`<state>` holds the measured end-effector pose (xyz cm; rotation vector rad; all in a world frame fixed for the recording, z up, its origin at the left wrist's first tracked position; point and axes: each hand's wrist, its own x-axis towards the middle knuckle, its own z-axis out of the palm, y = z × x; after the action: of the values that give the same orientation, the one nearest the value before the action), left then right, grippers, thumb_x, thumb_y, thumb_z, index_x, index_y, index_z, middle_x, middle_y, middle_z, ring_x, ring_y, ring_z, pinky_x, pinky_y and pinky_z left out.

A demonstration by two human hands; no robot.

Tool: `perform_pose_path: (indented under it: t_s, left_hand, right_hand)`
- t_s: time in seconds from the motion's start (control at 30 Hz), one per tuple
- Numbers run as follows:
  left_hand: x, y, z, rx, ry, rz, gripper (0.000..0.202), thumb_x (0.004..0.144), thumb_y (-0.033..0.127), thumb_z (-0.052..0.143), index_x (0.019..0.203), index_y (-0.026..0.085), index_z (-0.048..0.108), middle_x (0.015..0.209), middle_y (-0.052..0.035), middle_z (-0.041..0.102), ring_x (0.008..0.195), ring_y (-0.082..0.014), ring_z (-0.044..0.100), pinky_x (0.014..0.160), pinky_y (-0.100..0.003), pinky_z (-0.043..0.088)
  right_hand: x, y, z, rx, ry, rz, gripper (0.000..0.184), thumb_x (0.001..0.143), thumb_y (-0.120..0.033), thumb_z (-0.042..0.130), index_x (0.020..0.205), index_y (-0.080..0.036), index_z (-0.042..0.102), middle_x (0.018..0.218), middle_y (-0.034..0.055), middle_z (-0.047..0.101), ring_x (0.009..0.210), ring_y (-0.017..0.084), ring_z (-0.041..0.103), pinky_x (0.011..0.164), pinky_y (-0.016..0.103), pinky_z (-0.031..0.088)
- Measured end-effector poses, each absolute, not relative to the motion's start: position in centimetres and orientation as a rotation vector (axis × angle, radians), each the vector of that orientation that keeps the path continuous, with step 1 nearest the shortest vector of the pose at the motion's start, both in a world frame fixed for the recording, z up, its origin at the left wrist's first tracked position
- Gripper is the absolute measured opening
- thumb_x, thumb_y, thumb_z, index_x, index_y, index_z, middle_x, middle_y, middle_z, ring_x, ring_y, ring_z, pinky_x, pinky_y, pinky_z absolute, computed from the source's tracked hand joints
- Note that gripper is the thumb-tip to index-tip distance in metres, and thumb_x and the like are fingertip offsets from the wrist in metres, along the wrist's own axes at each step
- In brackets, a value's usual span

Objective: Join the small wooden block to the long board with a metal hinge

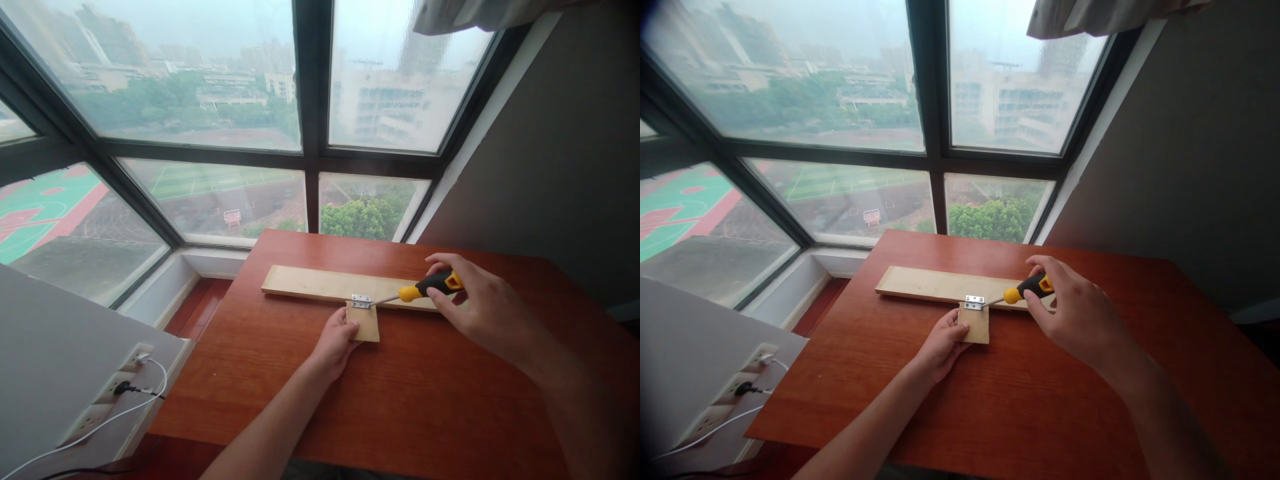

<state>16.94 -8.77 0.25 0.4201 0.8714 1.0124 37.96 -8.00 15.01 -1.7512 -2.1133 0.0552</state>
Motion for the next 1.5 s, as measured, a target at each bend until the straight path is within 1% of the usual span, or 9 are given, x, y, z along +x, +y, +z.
perform_pose_path:
  t_s: [0.1,0.27,0.47,0.7,0.77,0.97,1.23,1.4,1.5]
  left_hand:
    - [17.0,-8.8,0.3,0.410,0.866,1.019,0.031,0.075,0.004,0.059,0.105,0.013,0.060,0.104,-0.0125,0.069,0.090,-0.0204,0.067,0.077,-0.030,0.056]
    - [16.9,-8.8,0.3,0.407,0.853,1.029,0.032,0.074,0.005,0.061,0.105,0.013,0.060,0.105,-0.0128,0.069,0.089,-0.0207,0.067,0.078,-0.031,0.056]
    - [16.9,-8.8,0.3,0.407,0.863,1.020,0.031,0.075,0.005,0.060,0.105,0.013,0.060,0.106,-0.0133,0.069,0.090,-0.0211,0.067,0.078,-0.032,0.056]
    - [16.9,-8.8,0.3,0.412,0.865,1.015,0.032,0.075,0.005,0.060,0.106,0.013,0.061,0.107,-0.0133,0.069,0.091,-0.0212,0.067,0.079,-0.031,0.055]
    - [16.9,-8.8,0.3,0.406,0.869,1.015,0.033,0.075,0.004,0.060,0.107,0.013,0.061,0.107,-0.0132,0.069,0.091,-0.0212,0.067,0.079,-0.031,0.055]
    - [16.9,-8.7,0.2,0.415,0.865,1.014,0.033,0.074,0.005,0.060,0.107,0.013,0.061,0.107,-0.0135,0.068,0.089,-0.0207,0.066,0.076,-0.030,0.055]
    - [16.9,-8.8,0.2,0.419,0.864,1.016,0.034,0.074,0.005,0.060,0.107,0.013,0.060,0.107,-0.0129,0.068,0.090,-0.0204,0.066,0.077,-0.030,0.055]
    - [16.9,-8.8,0.4,0.412,0.877,1.011,0.033,0.073,0.005,0.060,0.105,0.013,0.061,0.106,-0.0121,0.068,0.088,-0.0189,0.065,0.077,-0.029,0.055]
    - [16.9,-8.8,0.4,0.408,0.878,1.013,0.035,0.073,0.005,0.061,0.107,0.014,0.061,0.106,-0.0121,0.068,0.088,-0.0190,0.065,0.077,-0.029,0.055]
  right_hand:
    - [37.8,-8.0,15.1,-1.731,-2.142,0.053,0.034,0.087,-0.041,0.053,0.118,-0.027,0.055,0.104,0.0039,0.069,0.079,0.021,0.067,0.065,0.031,0.047]
    - [37.6,-7.8,15.0,-1.929,-2.073,-0.174,0.039,0.087,-0.056,0.051,0.112,-0.027,0.059,0.081,0.0039,0.071,0.074,0.028,0.066,0.059,0.033,0.042]
    - [38.1,-8.0,15.1,-1.762,-2.109,0.202,0.037,0.086,-0.039,0.054,0.122,-0.030,0.049,0.112,0.0016,0.067,0.068,0.016,0.065,0.063,0.030,0.047]
    - [37.7,-7.8,14.9,-1.925,-2.052,-0.178,0.047,0.087,-0.061,0.048,0.118,-0.028,0.057,0.080,0.0034,0.070,0.070,0.027,0.065,0.057,0.034,0.042]
    - [37.7,-7.8,14.8,-1.923,-2.056,-0.164,0.045,0.087,-0.060,0.048,0.118,-0.029,0.057,0.084,0.0034,0.070,0.071,0.027,0.066,0.058,0.034,0.043]
    - [37.9,-8.2,15.1,-1.649,-2.135,0.208,0.037,0.086,-0.037,0.055,0.122,-0.028,0.049,0.113,0.0031,0.067,0.077,0.018,0.066,0.066,0.029,0.049]
    - [36.9,-8.1,14.8,-1.856,-2.094,-0.344,0.049,0.087,-0.060,0.049,0.121,-0.025,0.056,0.073,0.0037,0.068,0.066,0.028,0.066,0.055,0.034,0.042]
    - [36.6,-8.3,15.7,-1.657,-2.162,0.042,0.039,0.085,-0.034,0.054,0.123,-0.027,0.048,0.114,0.0043,0.067,0.081,0.021,0.067,0.061,0.029,0.048]
    - [36.3,-8.3,15.8,-1.619,-2.178,0.094,0.037,0.086,-0.033,0.053,0.122,-0.026,0.048,0.109,0.0036,0.068,0.077,0.019,0.067,0.061,0.028,0.048]
